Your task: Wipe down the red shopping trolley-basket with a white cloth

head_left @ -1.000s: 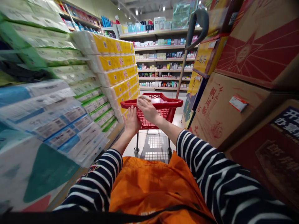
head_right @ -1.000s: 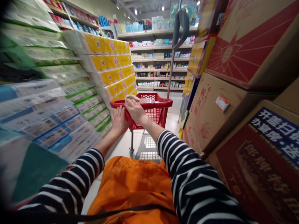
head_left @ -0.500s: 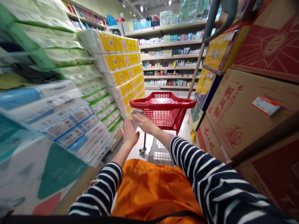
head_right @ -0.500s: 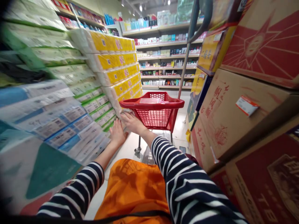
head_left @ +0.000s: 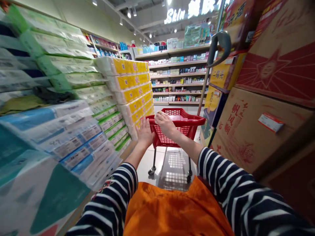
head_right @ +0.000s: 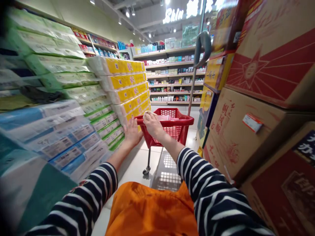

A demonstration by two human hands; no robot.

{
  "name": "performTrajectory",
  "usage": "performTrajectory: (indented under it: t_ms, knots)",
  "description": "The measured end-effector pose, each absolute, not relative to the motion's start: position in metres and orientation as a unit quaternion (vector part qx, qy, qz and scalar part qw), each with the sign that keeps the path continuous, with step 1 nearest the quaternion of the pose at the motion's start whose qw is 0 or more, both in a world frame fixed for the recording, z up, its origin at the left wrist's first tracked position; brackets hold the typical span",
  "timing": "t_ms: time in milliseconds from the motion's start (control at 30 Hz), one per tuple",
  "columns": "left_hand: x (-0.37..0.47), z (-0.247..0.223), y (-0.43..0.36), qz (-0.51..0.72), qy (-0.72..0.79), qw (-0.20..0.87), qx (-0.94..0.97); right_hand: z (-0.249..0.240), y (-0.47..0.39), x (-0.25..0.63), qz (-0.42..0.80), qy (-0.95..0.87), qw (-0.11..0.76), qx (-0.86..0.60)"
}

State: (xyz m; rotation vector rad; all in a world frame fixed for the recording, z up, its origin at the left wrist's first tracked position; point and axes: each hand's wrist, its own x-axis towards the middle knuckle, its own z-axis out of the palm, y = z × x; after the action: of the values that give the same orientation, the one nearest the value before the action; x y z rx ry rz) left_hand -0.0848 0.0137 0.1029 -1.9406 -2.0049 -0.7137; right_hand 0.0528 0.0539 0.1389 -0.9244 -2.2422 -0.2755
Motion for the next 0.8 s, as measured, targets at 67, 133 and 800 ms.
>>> performTrajectory:
  t_ms: [67,133,800]
  knots:
    - [-0.081,0.113,0.02,-0.206,-0.682,0.112,-0.693,0.138,0.055,0.094,-0.113,-0.855,0.337,-0.378]
    - [-0.081,0.115,0.023,-0.182,-0.68,0.101,-0.703,0.135,0.058,0.137,-0.105,-0.833,0.342,-0.422]
    - [-0.056,0.127,0.009,-0.183,-0.684,0.119,-0.696,0.11,0.071,0.171,0.058,-0.853,0.434,-0.284]
